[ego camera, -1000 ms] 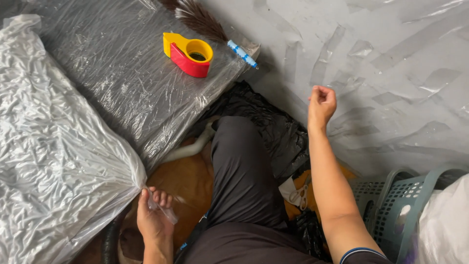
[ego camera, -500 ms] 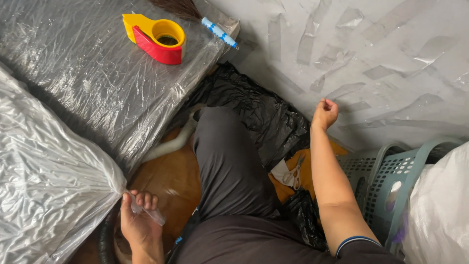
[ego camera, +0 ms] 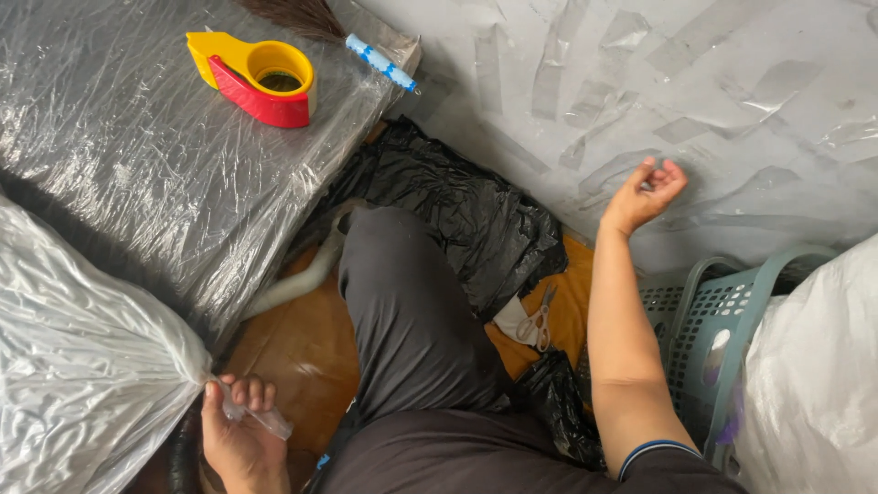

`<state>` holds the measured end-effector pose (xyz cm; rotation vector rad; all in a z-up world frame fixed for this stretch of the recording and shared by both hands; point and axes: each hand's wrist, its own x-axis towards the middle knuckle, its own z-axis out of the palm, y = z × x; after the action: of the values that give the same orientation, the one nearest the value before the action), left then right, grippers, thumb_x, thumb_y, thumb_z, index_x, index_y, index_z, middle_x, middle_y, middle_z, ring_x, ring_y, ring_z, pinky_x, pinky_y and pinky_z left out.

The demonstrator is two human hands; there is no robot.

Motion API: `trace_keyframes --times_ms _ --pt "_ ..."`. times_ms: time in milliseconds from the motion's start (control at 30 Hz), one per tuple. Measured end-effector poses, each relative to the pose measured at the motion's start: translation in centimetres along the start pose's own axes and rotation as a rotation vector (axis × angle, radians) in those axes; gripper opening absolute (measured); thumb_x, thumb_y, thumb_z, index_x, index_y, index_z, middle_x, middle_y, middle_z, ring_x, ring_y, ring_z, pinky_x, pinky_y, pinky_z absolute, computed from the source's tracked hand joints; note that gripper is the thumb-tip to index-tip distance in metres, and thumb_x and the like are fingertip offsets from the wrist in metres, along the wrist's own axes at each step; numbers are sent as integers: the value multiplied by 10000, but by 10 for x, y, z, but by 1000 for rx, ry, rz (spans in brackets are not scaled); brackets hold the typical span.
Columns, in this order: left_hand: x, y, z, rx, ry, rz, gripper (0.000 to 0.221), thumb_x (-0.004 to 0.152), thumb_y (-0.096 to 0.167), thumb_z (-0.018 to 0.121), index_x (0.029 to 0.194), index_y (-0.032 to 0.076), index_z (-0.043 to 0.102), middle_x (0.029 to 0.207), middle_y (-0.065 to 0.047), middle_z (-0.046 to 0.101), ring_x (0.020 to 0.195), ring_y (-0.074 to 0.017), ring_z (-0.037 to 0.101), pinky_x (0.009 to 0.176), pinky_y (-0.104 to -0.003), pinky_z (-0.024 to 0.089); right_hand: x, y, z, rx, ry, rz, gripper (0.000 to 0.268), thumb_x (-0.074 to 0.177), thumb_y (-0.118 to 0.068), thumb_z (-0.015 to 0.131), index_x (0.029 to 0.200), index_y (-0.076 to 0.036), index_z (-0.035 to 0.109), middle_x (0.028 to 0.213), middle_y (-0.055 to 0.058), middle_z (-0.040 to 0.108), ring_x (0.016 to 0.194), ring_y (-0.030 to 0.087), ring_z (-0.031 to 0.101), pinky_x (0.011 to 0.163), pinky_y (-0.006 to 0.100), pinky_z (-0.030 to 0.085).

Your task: The person places a pillow into a plastic bag, uses a vacuum hose to remove the air, and then ties and tapes the bag shut.

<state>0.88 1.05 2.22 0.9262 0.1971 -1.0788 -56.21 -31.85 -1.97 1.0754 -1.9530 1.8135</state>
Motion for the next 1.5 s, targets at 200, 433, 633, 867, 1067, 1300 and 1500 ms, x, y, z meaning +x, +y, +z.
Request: trace_keyframes --times_ms 200,433,633,867,1067,1300,1500 --pt "3 -1 -6 14 -18 2 169 1007 320 632 967 160 598 721 65 440 629 -82 396 636 -248 321 62 -31 -20 90 19 -211 258 973 -105 716 1184 -101 568 903 43 542 753 171 549 713 325 519" --pt "1 0 -8 14 -30 0 165 998 313 640 971 157 597 719 58 434 626 -84 388 632 -246 317 50 50 -25 263 124 284 139 903 -46 550 1014 -113 600 924 63 680 659 147 679 563 294 507" --pt "0 2 -3 32 -14 -4 172 971 323 670 961 166 603 707 65 445 611 -79 388 626 -241 316 -29 105 -35 -145 -136 642 135 936 -244 638 1056 -185 653 921 -29 717 735 79 737 562 275 536" --pt "2 0 -4 30 13 -17 166 978 321 656 963 166 599 703 60 434 613 -82 382 621 -241 307 -44 158 -59 -242 -57 695 136 908 -296 704 982 -190 662 871 -41 738 718 126 780 579 291 557" --pt "1 -1 -4 45 34 1 178 971 329 674 956 164 607 702 59 448 607 -82 387 620 -238 313 -22 132 -78 -412 210 378 498 855 -575 754 941 -160 494 872 26 536 637 246 584 665 494 481" --pt "-2 0 -2 66 10 22 172 989 333 668 949 171 627 706 60 467 609 -86 407 625 -242 334 35 125 -84 -392 197 94 722 828 -551 906 1324 -157 559 1128 96 579 946 239 644 820 458 556" --pt "5 -5 -6 40 -25 39 174 1001 334 648 989 164 616 721 68 457 613 -71 403 625 -243 317 47 122 -78 -197 187 -95 121 825 -88 620 895 -140 703 780 14 748 686 184 694 662 326 558"
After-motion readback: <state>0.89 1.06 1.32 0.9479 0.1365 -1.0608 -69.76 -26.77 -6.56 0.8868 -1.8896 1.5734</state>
